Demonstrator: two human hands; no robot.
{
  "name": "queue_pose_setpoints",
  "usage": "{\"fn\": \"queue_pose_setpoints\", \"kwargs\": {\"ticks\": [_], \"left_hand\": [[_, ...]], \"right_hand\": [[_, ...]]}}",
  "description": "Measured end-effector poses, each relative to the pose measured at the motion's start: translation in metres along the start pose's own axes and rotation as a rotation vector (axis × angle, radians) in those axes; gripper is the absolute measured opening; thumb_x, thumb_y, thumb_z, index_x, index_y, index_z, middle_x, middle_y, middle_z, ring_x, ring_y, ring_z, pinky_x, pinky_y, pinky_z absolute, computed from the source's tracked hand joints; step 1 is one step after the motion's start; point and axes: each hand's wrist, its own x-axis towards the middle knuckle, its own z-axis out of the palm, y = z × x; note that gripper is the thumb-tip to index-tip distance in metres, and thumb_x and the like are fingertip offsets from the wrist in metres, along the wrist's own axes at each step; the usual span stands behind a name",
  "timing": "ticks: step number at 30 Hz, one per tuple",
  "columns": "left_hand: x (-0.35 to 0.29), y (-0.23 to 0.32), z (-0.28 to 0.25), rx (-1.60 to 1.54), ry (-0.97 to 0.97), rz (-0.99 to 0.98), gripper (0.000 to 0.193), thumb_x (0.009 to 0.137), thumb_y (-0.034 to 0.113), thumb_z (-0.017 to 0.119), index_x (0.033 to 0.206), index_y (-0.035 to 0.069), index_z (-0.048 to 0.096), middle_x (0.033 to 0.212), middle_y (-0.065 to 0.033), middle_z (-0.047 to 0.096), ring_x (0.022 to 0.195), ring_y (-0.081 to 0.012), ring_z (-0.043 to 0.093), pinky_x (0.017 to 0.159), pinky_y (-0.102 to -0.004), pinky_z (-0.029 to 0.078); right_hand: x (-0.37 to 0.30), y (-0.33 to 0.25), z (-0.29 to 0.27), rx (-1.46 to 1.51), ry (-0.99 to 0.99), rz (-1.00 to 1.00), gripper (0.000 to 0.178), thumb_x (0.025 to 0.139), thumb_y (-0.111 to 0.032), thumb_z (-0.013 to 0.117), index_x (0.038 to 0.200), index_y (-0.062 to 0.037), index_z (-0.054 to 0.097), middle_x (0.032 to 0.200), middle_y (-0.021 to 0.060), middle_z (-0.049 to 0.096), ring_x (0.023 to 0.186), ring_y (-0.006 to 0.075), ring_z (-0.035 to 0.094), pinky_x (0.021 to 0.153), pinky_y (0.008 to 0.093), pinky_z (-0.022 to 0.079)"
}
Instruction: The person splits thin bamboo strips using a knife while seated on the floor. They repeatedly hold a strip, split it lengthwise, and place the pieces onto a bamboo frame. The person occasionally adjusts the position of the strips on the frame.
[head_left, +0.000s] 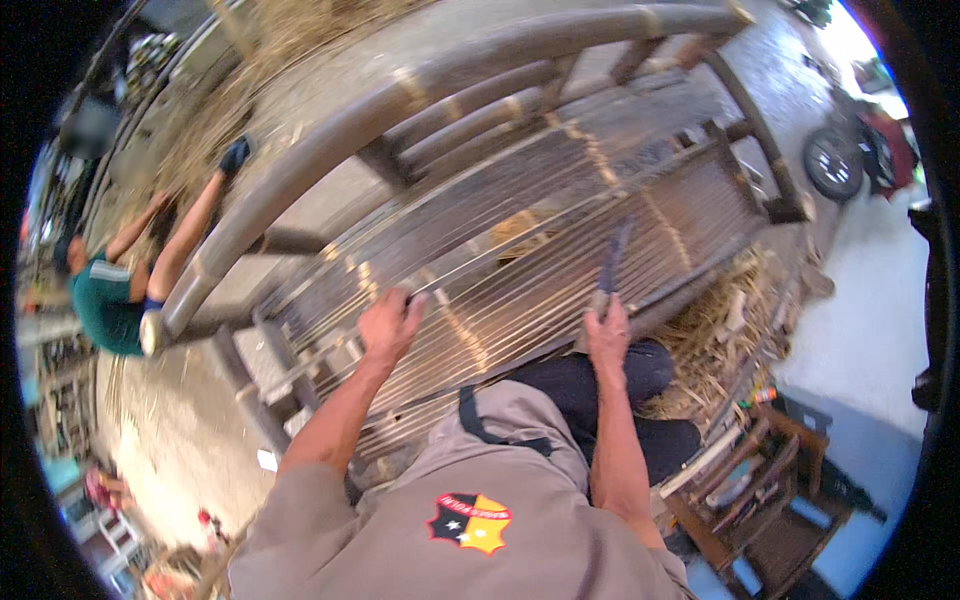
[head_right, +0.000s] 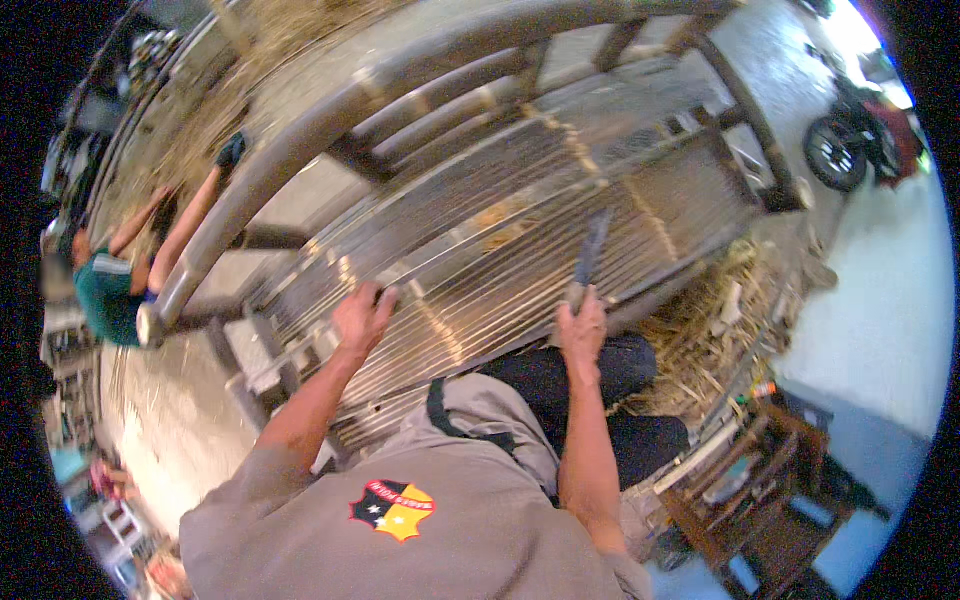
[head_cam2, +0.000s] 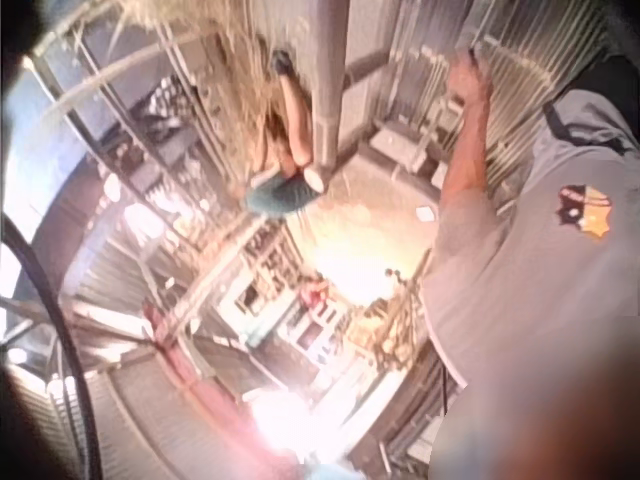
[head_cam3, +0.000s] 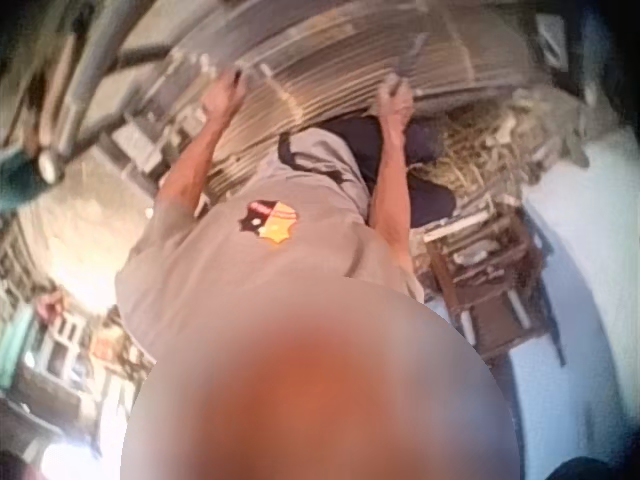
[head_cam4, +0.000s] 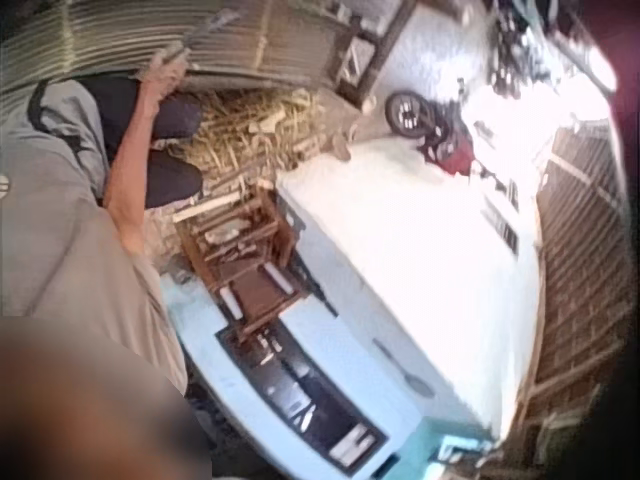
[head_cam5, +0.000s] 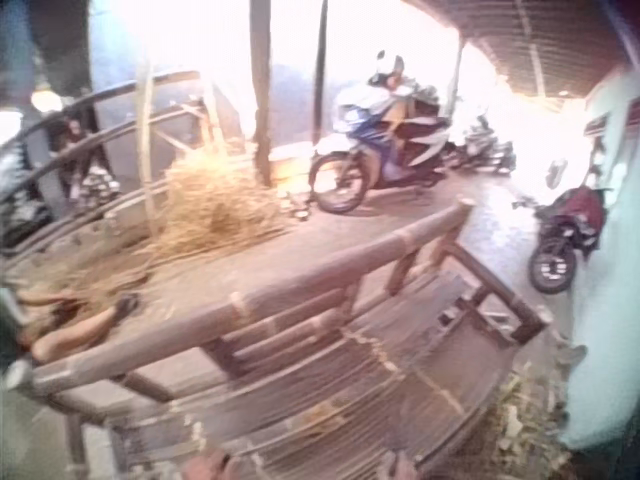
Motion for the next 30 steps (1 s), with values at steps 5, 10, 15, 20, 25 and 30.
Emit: {"fn": "queue_pose_setpoints", "kwargs": {"ticks": [5,10,15,20,25,30], "left_hand": [[0.021,0.007,-0.014,-0.019,0.206,0.061,0.035,0.089,0.046,0.064,0.087,0.011,0.067,0.084,-0.0101,0.068,0.074,-0.0329,0.066,0.063,-0.0449,0.05],[0.009,-0.001,-0.022,0.049,0.139,-0.021,0.037,0.088,0.047,0.064,0.085,0.011,0.067,0.08,-0.0097,0.067,0.072,-0.0316,0.066,0.062,-0.0434,0.05],[-0.024,-0.017,-0.035,-0.005,0.102,-0.193,0.039,0.088,0.048,0.065,0.087,0.01,0.07,0.079,-0.0131,0.069,0.073,-0.0345,0.066,0.065,-0.0446,0.05],[0.002,0.011,-0.061,-0.205,0.204,-0.155,0.036,0.092,0.036,0.066,0.079,0.003,0.064,0.065,-0.0103,0.056,0.06,-0.02,0.052,0.058,-0.0363,0.043],[0.058,0.126,-0.082,-0.911,0.072,-0.032,0.032,0.104,0.03,0.052,0.079,0.009,0.05,0.068,0.0045,0.037,0.06,-0.0063,0.032,0.054,-0.0237,0.031],[0.097,0.284,-0.093,-1.177,-0.216,0.345,0.024,0.103,0.031,0.052,0.097,0.008,0.05,0.07,-0.0008,0.046,0.058,-0.0082,0.041,0.052,-0.0228,0.036]], "right_hand": [[0.001,-0.002,-0.007,0.06,-0.087,0.097,0.059,0.087,-0.025,0.063,0.134,0.0089,0.049,0.116,0.0297,0.06,0.107,0.0454,0.059,0.093,0.0488,0.047],[0.005,-0.008,-0.014,0.101,-0.166,0.151,0.061,0.087,-0.026,0.062,0.135,0.0093,0.048,0.119,0.0303,0.059,0.108,0.0464,0.058,0.093,0.0505,0.046],[0.002,-0.004,-0.009,0.061,-0.119,0.129,0.059,0.086,-0.027,0.063,0.134,0.0043,0.051,0.115,0.0292,0.06,0.107,0.0449,0.058,0.091,0.05,0.047],[0.004,-0.003,-0.005,0.256,-0.092,0.241,0.048,0.078,-0.026,0.068,0.118,-0.0002,0.06,0.105,0.0246,0.066,0.098,0.0435,0.063,0.085,0.0497,0.05],[0.004,-0.023,-0.03,0.908,-0.094,0.558,0.025,0.088,-0.021,0.057,0.099,0.0004,0.063,0.078,0.004,0.06,0.07,0.013,0.058,0.063,0.0312,0.048],[-0.029,-0.041,-0.097,1.486,-0.018,0.687,0.034,0.094,-0.022,0.056,0.119,0.001,0.059,0.078,0.0049,0.06,0.06,0.0161,0.063,0.057,0.0319,0.052]]}}
